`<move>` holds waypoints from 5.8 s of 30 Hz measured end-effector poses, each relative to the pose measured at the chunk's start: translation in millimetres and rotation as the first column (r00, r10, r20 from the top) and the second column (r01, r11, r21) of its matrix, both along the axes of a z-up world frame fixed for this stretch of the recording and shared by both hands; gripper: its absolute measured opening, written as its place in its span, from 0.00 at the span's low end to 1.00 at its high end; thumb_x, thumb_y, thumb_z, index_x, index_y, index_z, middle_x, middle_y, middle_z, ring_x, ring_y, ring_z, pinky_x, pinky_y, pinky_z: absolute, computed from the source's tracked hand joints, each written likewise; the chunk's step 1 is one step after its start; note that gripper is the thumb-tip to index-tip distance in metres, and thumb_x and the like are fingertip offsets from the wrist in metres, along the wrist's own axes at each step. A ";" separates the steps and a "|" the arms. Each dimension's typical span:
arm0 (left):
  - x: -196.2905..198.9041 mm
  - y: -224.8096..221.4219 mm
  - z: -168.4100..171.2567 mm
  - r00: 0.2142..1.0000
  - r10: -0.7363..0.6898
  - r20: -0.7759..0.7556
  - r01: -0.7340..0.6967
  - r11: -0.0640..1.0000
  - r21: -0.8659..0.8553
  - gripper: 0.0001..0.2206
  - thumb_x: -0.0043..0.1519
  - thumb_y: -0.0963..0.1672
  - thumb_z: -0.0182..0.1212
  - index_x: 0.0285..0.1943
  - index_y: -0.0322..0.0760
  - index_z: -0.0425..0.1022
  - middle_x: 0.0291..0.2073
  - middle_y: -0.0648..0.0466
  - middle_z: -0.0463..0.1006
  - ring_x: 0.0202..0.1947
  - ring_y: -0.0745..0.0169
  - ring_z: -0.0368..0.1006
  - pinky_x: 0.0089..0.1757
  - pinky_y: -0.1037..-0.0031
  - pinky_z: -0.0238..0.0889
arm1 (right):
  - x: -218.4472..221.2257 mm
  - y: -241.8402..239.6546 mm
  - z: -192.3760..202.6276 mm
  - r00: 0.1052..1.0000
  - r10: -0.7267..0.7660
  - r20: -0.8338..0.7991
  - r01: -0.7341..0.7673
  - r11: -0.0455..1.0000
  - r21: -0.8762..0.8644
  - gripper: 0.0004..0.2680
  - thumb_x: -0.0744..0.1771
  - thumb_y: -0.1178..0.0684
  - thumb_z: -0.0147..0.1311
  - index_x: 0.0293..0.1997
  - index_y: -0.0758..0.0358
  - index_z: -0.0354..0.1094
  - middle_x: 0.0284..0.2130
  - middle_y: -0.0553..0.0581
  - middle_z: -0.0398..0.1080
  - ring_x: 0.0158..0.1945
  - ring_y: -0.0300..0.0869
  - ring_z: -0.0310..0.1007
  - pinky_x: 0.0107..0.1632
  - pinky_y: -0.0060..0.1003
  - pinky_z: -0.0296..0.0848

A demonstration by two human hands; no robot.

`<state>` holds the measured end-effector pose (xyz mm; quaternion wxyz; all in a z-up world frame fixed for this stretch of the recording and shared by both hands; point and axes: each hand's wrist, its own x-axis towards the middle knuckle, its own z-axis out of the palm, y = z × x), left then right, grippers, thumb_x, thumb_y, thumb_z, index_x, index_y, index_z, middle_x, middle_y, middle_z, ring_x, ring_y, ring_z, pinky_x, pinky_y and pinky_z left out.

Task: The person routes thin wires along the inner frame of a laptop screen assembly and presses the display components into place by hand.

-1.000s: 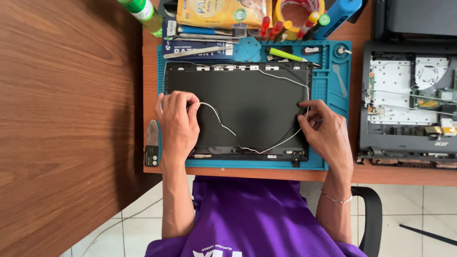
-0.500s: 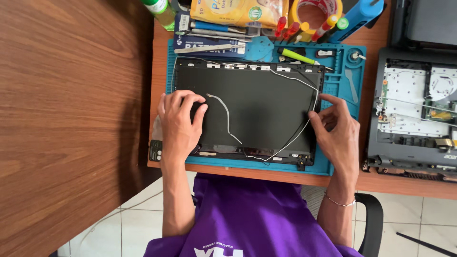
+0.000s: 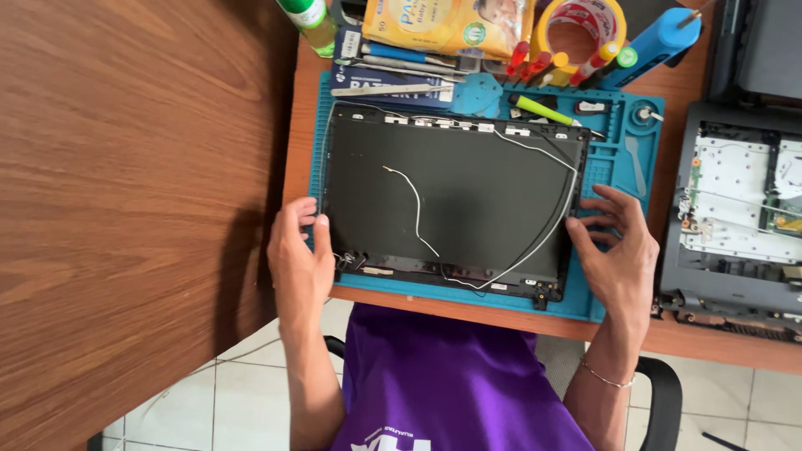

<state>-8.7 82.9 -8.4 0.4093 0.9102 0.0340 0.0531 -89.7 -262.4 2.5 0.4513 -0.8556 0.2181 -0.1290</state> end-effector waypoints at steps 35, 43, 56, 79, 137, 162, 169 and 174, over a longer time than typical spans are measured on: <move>3.2 0.3 -20.3 0.998 0.069 0.012 -0.068 0.993 -0.098 0.11 0.64 0.36 0.60 0.55 0.30 0.74 0.35 0.48 0.78 0.37 0.55 0.75 0.42 0.65 0.68 | -0.1 9.2 -5.3 0.999 0.030 -0.020 -0.033 0.984 -0.177 0.17 0.66 0.60 0.64 0.61 0.67 0.69 0.50 0.60 0.73 0.46 0.42 0.75 0.44 0.36 0.77; -9.1 -26.0 6.3 0.989 -0.129 -0.070 0.108 0.963 -0.248 0.04 0.66 0.40 0.59 0.46 0.33 0.76 0.38 0.50 0.79 0.37 0.60 0.78 0.36 0.72 0.71 | 0.2 9.4 -4.2 1.000 0.022 -0.003 -0.023 0.991 -0.135 0.15 0.66 0.61 0.63 0.60 0.67 0.69 0.49 0.60 0.73 0.45 0.41 0.75 0.44 0.35 0.77; -5.8 -42.2 7.6 0.933 -0.330 -0.145 0.135 0.693 -0.708 0.06 0.68 0.41 0.58 0.48 0.30 0.75 0.36 0.57 0.74 0.34 0.76 0.67 0.37 0.81 0.63 | 14.6 56.2 16.8 0.963 0.240 0.124 -0.211 0.955 -0.210 0.12 0.65 0.62 0.64 0.54 0.65 0.72 0.47 0.60 0.74 0.47 0.44 0.77 0.49 0.35 0.78; 14.6 -10.4 34.9 0.963 -0.119 0.241 0.118 0.993 0.020 0.03 0.65 0.40 0.64 0.43 0.33 0.79 0.34 0.48 0.75 0.35 0.54 0.74 0.39 0.68 0.67 | 43.0 53.4 12.4 0.964 0.253 0.082 -0.232 0.952 -0.201 0.11 0.66 0.63 0.62 0.54 0.66 0.72 0.47 0.61 0.74 0.49 0.46 0.77 0.49 0.36 0.78; -2.3 6.1 -29.3 0.997 0.041 -0.068 -0.069 0.877 -0.476 0.13 0.67 0.42 0.61 0.58 0.30 0.70 0.49 0.52 0.73 0.47 0.66 0.71 0.45 0.76 0.68 | -18.8 -2.9 -19.5 0.999 -0.006 0.039 -0.015 0.860 0.510 0.22 0.67 0.62 0.54 0.71 0.69 0.60 0.64 0.62 0.65 0.48 0.33 0.70 0.56 0.29 0.69; 3.9 -4.1 -28.9 0.986 -0.164 -0.003 0.144 0.873 -0.467 0.06 0.68 0.38 0.60 0.50 0.25 0.76 0.38 0.53 0.79 0.39 0.73 0.75 0.42 0.81 0.68 | -37.8 -25.5 9.7 0.991 -0.084 0.104 0.018 0.853 0.521 0.25 0.66 0.59 0.56 0.74 0.71 0.53 0.65 0.62 0.64 0.59 0.39 0.69 0.63 0.37 0.65; 15.7 11.9 -46.2 0.983 -0.180 -0.040 0.132 0.838 -0.529 0.09 0.65 0.38 0.62 0.53 0.25 0.78 0.40 0.55 0.79 0.40 0.73 0.75 0.43 0.82 0.69 | -18.7 -18.6 -16.1 0.990 -0.104 0.096 0.043 0.866 0.498 0.25 0.66 0.62 0.55 0.73 0.72 0.53 0.65 0.63 0.64 0.56 0.40 0.73 0.57 0.33 0.71; 12.8 14.1 -52.8 0.984 -0.167 -0.057 0.119 0.869 -0.481 0.09 0.64 0.38 0.65 0.52 0.26 0.80 0.37 0.53 0.82 0.35 0.73 0.75 0.40 0.81 0.69 | -27.5 -19.6 -28.0 0.984 -0.114 0.140 0.039 0.892 0.451 0.22 0.68 0.62 0.55 0.72 0.73 0.56 0.64 0.63 0.64 0.57 0.41 0.72 0.58 0.33 0.71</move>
